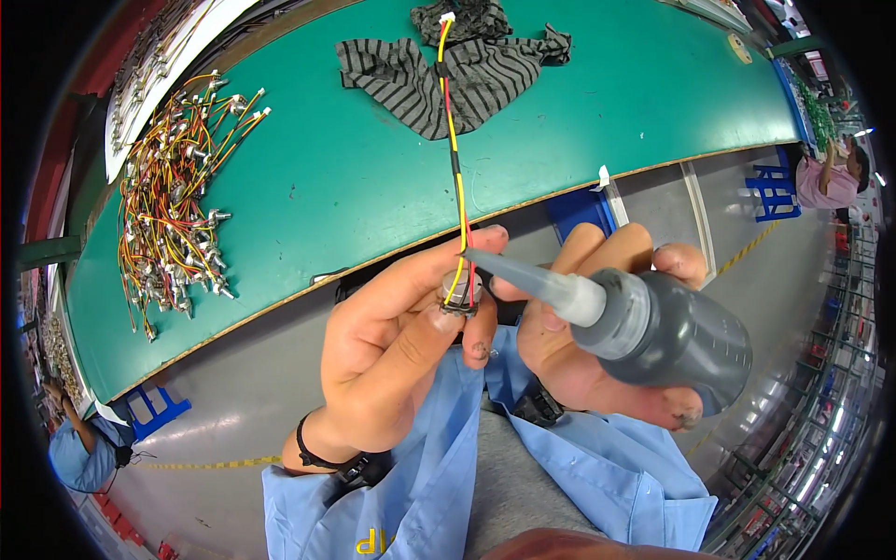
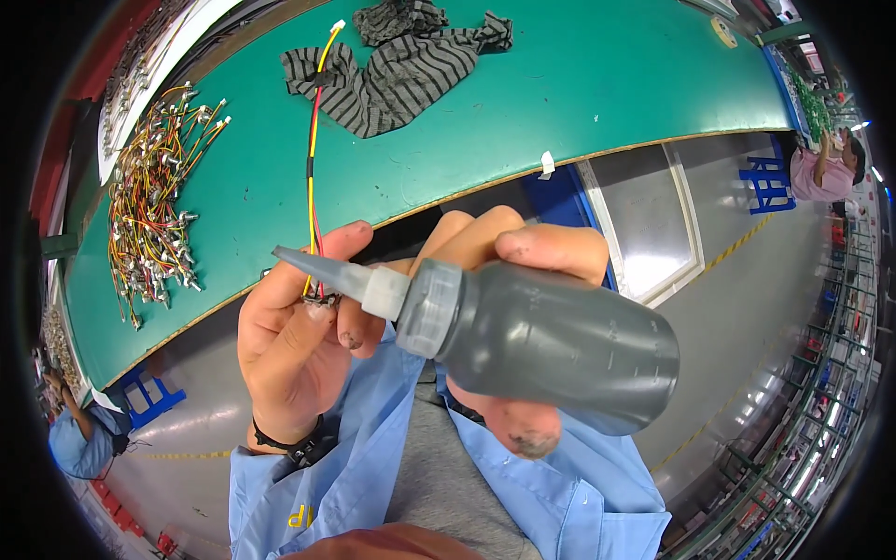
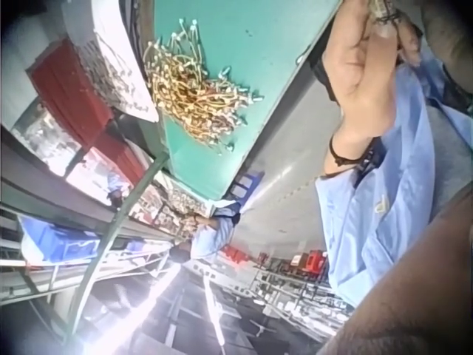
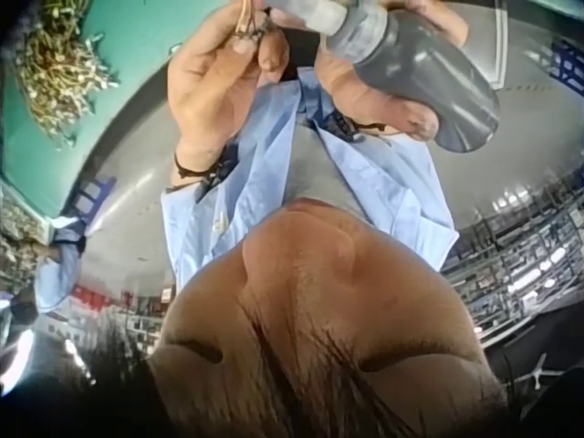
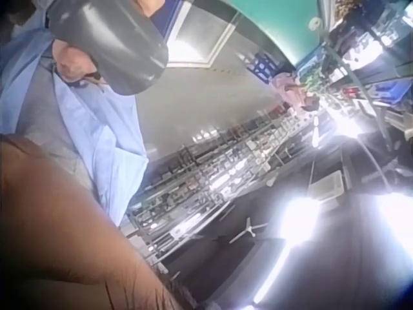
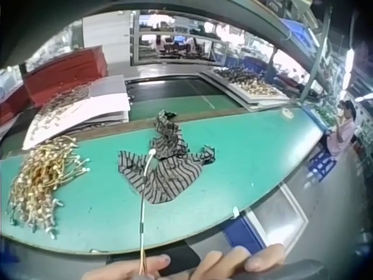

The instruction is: The person picks up a potentiometer from a pile, applies glue to its wire connections using a squeeze bottle, and places it onto a white board. This process is repeated for another potentiometer, including wiping the bottle tip with a cloth between applications.

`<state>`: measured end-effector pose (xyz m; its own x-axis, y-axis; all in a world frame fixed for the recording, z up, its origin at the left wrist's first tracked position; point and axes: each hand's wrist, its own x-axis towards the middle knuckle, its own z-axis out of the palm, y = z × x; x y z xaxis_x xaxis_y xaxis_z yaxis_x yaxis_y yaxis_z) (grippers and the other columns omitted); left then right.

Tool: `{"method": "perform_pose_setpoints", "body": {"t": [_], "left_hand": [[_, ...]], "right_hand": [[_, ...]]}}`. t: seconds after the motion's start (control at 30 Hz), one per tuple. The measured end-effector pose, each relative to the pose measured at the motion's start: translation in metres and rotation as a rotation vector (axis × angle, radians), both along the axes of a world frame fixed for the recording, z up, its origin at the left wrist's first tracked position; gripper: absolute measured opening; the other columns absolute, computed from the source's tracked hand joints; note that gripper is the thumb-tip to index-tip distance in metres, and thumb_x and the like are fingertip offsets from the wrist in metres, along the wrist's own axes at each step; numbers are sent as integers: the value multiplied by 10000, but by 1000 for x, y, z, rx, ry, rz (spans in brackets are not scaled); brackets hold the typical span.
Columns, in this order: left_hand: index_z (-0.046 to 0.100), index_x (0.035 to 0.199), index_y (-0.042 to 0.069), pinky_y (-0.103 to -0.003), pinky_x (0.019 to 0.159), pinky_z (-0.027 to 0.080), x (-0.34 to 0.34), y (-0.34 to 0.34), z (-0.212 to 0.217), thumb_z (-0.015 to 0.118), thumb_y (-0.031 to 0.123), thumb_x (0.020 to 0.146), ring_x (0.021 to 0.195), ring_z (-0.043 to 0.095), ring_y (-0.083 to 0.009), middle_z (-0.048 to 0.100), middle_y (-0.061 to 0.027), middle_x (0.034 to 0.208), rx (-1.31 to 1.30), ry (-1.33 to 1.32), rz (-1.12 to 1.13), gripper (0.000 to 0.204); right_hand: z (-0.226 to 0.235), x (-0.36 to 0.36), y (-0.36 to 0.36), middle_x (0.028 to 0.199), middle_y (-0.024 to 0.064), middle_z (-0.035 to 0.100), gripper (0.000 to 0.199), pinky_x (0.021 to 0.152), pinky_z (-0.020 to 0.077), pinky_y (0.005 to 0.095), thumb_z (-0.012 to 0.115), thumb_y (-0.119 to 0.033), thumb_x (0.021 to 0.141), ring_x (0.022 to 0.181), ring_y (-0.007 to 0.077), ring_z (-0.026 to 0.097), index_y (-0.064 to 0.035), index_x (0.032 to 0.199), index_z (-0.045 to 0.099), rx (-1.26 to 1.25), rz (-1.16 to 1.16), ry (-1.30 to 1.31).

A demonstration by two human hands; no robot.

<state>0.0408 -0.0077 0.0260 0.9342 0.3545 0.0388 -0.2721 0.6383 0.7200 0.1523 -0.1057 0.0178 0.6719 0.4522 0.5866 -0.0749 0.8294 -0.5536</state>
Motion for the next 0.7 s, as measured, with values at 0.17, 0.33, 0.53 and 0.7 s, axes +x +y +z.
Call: {"method": "perform_pose_setpoints", "body": {"t": [0.17,0.33,0.53,0.7], "left_hand": [[379,1346,-107,-261,683,414,-1,1,-3,424,66,964,749,490,-133,590,-137,1097,91,-28,21,422],[381,1343,-110,-260,686,414,0,-1,0,431,78,964,753,493,-132,588,-131,1073,66,-19,30,426],[380,1340,-115,-265,686,416,0,1,2,438,86,961,756,497,-135,584,-130,1066,65,-8,17,433],[380,1332,-126,-269,674,414,-2,0,1,446,98,956,748,493,-139,584,-132,1027,-43,-39,-18,444]], "right_hand": [[-6,-2,3,835,148,452,802,641,548,510,648,-533,756,710,272,464,-7,1285,352,43,-11,-54],[0,-3,4,830,147,444,812,590,524,472,658,-542,745,702,265,451,-3,1272,357,53,-9,-17],[-1,-2,6,832,140,443,826,576,515,471,667,-555,734,715,267,452,-5,1267,358,67,2,-45],[-3,-6,7,869,130,439,811,554,519,490,671,-546,749,753,273,450,-28,1277,339,94,49,-7]]}}
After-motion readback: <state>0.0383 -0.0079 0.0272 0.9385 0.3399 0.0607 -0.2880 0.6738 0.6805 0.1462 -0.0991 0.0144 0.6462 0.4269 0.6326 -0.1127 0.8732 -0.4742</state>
